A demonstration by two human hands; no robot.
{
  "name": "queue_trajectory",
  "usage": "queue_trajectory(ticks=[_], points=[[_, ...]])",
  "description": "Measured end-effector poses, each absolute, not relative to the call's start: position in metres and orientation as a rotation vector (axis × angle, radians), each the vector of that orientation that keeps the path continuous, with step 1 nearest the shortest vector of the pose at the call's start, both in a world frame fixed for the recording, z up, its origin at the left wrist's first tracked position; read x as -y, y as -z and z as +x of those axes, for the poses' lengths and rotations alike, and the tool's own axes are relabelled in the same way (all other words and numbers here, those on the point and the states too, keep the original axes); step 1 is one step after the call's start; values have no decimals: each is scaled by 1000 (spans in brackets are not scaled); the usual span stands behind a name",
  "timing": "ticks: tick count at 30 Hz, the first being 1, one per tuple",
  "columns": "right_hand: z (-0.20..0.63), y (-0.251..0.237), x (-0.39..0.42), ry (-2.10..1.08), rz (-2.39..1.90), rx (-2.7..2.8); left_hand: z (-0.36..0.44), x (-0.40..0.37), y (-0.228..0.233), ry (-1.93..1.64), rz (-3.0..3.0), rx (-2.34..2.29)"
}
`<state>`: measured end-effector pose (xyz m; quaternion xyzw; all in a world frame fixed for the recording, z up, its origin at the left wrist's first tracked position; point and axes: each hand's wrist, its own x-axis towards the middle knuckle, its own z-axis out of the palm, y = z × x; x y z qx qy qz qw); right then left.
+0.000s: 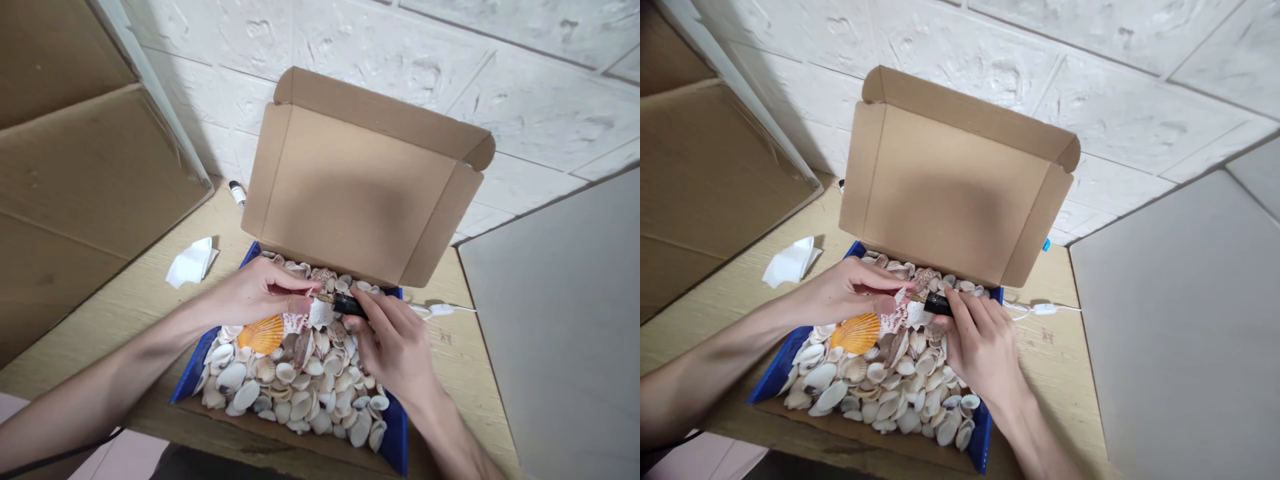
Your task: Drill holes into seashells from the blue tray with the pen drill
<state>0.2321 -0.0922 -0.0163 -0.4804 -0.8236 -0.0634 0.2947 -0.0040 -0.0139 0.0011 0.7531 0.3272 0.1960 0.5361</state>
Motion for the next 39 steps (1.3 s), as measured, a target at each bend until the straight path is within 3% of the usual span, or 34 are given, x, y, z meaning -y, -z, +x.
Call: queue_trajectory(ticks=[18, 39], points=[[231, 8, 98, 332, -1186, 2087, -1, 16, -3, -457, 1785, -741], [227, 10, 91, 223, -1170, 2264, -2, 15, 4, -485, 1824, -787]])
